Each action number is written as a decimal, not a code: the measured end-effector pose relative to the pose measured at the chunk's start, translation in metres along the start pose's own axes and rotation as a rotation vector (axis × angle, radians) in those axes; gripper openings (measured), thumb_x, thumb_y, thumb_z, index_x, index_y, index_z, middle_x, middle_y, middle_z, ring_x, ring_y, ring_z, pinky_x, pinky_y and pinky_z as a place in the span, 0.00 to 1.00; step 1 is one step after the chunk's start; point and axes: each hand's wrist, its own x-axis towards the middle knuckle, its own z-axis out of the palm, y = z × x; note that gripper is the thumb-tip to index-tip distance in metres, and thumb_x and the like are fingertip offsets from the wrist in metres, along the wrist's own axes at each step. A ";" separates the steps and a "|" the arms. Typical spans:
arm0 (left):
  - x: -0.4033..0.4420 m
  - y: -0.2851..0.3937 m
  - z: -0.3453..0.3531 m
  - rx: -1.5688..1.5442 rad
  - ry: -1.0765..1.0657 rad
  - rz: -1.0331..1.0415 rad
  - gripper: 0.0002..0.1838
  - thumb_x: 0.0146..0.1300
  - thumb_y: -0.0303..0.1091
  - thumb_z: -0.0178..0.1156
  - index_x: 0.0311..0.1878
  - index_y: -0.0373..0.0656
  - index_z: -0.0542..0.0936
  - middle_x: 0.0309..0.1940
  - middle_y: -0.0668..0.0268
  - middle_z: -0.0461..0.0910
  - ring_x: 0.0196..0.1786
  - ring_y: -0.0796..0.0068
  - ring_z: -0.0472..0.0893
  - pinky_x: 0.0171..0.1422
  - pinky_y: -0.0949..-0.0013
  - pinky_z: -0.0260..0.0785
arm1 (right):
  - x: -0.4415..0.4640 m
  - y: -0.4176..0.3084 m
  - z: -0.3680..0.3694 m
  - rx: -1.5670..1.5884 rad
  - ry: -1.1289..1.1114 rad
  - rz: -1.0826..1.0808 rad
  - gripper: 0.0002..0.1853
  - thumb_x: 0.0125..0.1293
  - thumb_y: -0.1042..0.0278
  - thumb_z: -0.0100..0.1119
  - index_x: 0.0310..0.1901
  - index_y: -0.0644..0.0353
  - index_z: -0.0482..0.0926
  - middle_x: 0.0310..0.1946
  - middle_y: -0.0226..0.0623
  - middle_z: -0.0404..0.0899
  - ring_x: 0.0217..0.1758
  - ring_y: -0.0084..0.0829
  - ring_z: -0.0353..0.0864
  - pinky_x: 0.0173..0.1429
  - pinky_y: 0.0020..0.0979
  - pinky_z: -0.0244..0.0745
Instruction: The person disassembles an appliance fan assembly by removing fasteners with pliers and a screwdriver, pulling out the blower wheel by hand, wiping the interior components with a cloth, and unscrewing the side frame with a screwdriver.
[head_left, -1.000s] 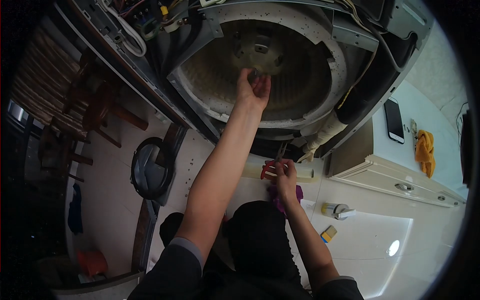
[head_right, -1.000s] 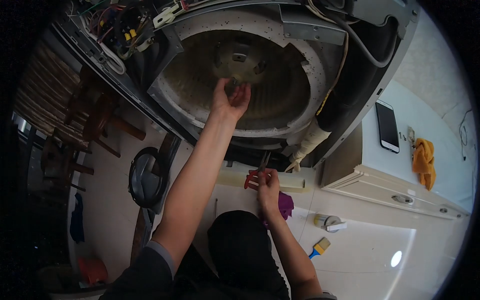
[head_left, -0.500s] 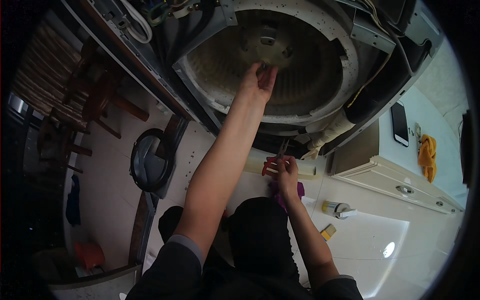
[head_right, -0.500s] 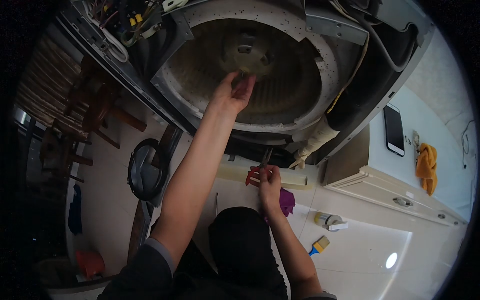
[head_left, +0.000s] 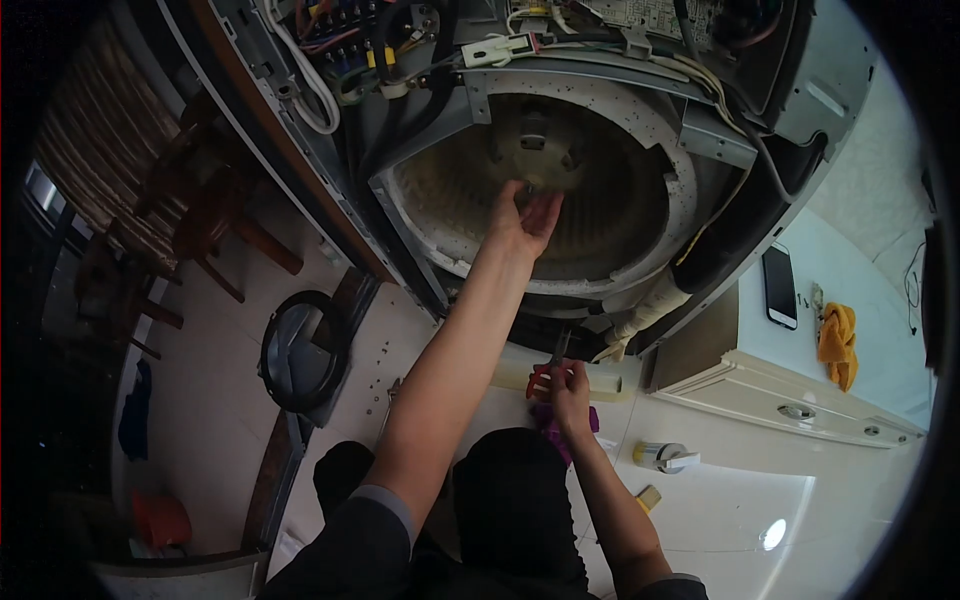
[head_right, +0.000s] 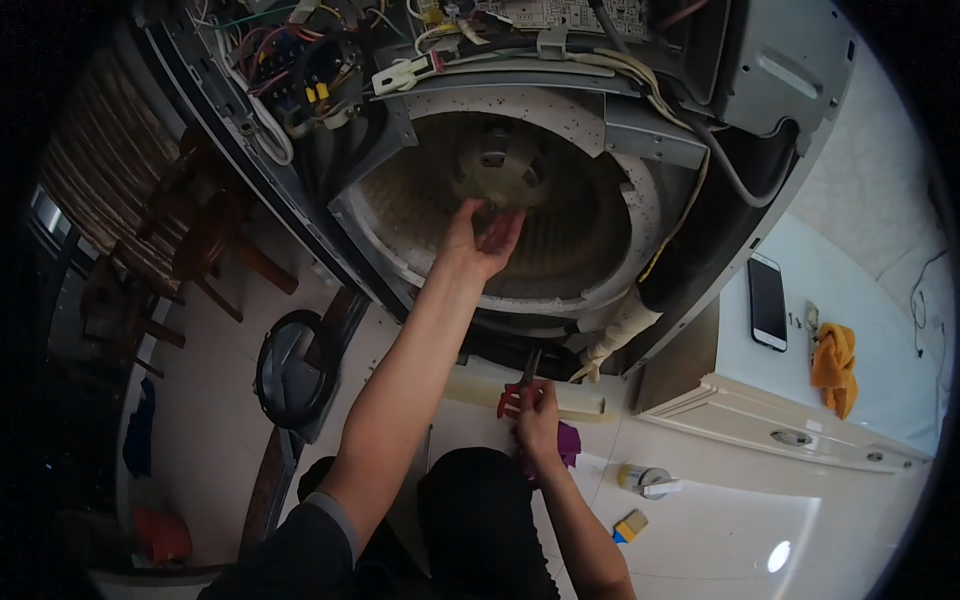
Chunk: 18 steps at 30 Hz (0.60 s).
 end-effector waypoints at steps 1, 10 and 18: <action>0.001 0.000 -0.001 0.001 -0.007 0.003 0.26 0.56 0.35 0.65 0.50 0.27 0.68 0.48 0.48 0.76 0.49 0.51 0.81 0.50 0.58 0.81 | 0.002 0.009 -0.003 0.011 -0.023 -0.017 0.06 0.73 0.73 0.44 0.46 0.62 0.62 0.44 0.51 0.79 0.42 0.39 0.84 0.36 0.35 0.83; 0.005 -0.010 0.000 -0.070 0.009 0.115 0.23 0.56 0.37 0.66 0.46 0.31 0.70 0.42 0.54 0.76 0.43 0.56 0.81 0.49 0.59 0.82 | -0.004 0.020 0.002 -0.038 -0.043 0.018 0.05 0.72 0.76 0.43 0.46 0.64 0.62 0.42 0.52 0.78 0.38 0.38 0.83 0.36 0.35 0.83; 0.013 -0.010 -0.001 -0.052 0.006 0.073 0.28 0.49 0.39 0.70 0.46 0.33 0.68 0.43 0.57 0.74 0.44 0.61 0.80 0.46 0.62 0.81 | -0.011 0.022 -0.005 -0.117 0.008 0.092 0.07 0.72 0.70 0.46 0.47 0.63 0.63 0.42 0.48 0.79 0.39 0.35 0.83 0.37 0.33 0.83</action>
